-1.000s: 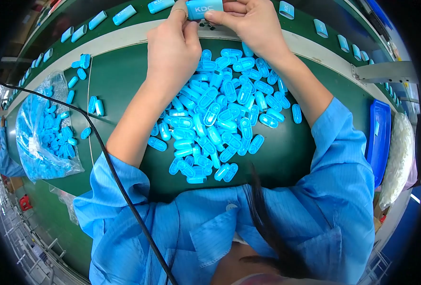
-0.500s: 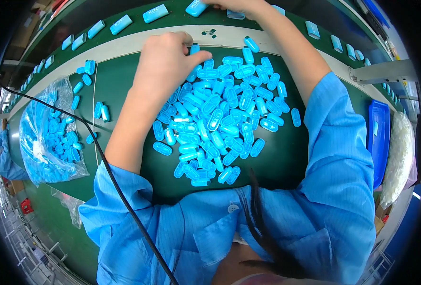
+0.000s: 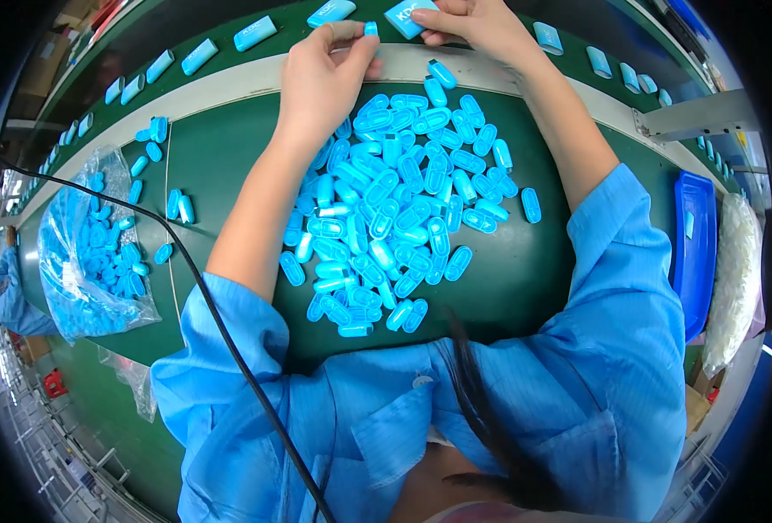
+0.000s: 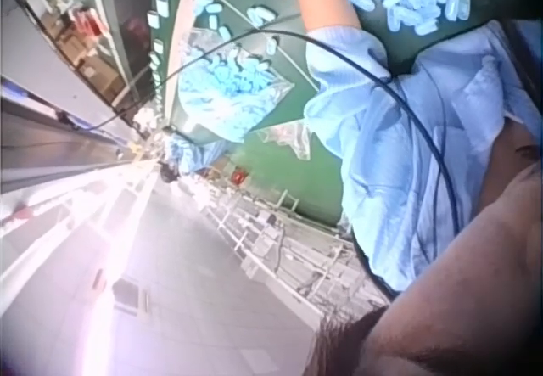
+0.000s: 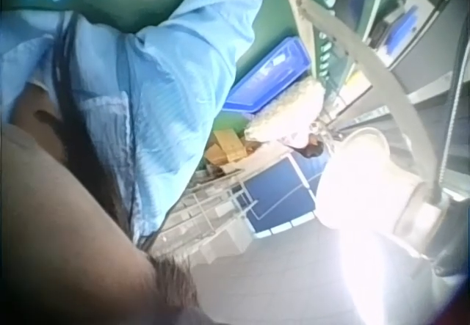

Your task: The person assembles small blue plastic components by hand, joining blue plastic housings with blue plastic caps at a manufacturing workbench.

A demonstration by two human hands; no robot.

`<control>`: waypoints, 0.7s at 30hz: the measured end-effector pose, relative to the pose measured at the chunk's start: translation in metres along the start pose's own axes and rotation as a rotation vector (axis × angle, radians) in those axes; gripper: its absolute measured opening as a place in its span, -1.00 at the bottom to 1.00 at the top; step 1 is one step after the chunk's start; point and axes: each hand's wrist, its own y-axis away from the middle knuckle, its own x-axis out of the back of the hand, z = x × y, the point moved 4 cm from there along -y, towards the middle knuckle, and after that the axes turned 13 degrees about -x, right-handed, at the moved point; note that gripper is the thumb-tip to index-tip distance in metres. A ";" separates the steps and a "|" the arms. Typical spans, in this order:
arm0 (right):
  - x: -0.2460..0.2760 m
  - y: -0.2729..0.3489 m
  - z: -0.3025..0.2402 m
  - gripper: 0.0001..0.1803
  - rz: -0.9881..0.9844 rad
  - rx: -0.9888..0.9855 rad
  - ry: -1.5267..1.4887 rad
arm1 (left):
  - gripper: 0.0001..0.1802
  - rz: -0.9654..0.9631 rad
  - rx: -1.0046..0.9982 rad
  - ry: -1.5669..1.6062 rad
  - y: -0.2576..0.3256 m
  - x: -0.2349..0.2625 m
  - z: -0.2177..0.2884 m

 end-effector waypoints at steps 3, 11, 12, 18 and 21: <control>-0.008 0.006 0.005 -0.56 -0.099 -0.060 -0.206 | -0.65 0.087 0.045 0.359 -0.011 -0.010 -0.008; -0.033 0.017 0.007 -0.73 -0.151 -0.028 -0.263 | -0.66 0.070 0.069 0.295 -0.002 0.007 0.003; -0.034 0.019 0.005 -0.73 -0.171 0.001 -0.259 | -0.66 0.040 0.047 0.179 -0.001 0.010 0.007; -0.039 0.027 0.000 -0.71 -0.158 0.065 -0.187 | -0.71 0.035 -0.058 0.110 0.003 0.018 0.009; -0.039 0.028 0.000 -0.71 -0.123 0.096 -0.121 | -0.70 0.015 -0.202 -0.182 0.003 0.022 0.024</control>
